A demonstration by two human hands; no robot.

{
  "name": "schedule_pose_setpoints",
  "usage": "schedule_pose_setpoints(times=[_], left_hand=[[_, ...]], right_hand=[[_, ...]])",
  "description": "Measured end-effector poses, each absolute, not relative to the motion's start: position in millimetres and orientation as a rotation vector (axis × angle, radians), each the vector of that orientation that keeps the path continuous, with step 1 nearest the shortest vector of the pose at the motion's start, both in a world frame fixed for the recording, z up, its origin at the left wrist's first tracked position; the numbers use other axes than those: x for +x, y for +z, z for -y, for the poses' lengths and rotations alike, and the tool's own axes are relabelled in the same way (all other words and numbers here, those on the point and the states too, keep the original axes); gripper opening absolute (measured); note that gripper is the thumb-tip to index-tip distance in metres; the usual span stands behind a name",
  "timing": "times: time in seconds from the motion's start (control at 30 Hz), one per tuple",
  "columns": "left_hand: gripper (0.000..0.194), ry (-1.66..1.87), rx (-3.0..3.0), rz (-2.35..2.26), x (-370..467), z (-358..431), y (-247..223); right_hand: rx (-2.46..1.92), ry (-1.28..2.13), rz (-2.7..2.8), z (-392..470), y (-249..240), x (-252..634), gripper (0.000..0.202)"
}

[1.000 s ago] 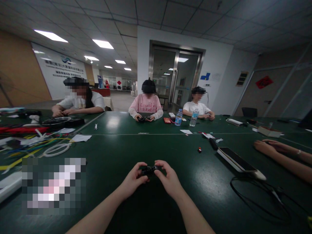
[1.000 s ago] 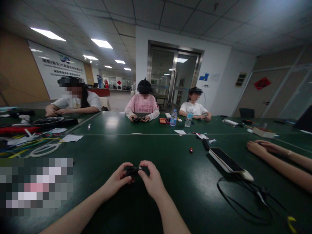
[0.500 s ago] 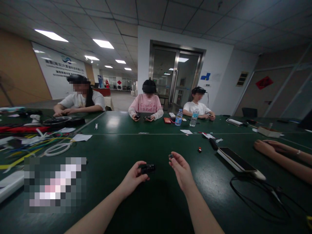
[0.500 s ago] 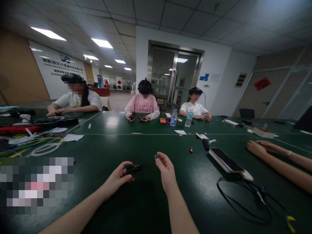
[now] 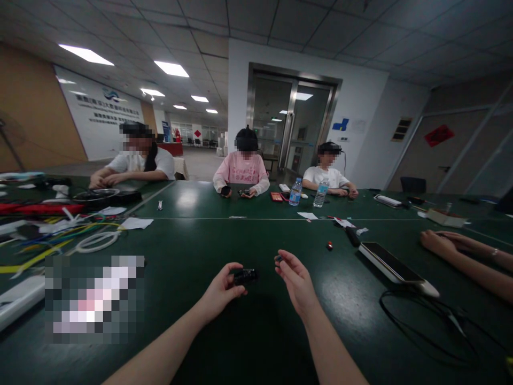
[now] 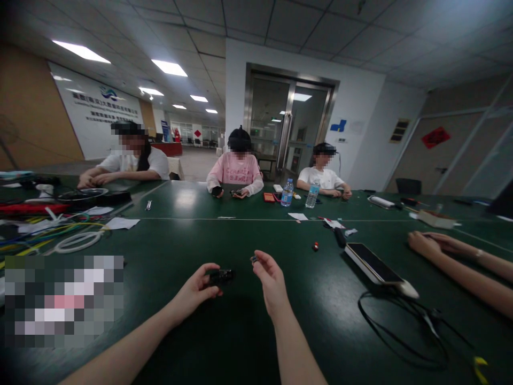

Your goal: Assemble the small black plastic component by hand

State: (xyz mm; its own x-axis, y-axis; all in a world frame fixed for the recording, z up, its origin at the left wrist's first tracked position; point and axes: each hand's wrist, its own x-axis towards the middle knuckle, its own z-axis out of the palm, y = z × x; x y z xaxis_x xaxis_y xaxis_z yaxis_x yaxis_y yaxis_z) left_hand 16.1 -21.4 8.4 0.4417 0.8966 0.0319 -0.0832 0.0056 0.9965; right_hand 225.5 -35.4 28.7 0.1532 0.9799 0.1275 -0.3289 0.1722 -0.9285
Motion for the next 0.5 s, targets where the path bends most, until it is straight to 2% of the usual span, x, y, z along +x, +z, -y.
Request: schedule_pose_setpoints(times=[0.5], left_hand=[[0.04,0.871,1.366,-0.789,15.6,22.0,8.1]], right_hand=[[-1.055,1.108,1.167,37.3,25.6,217.4,0.032]])
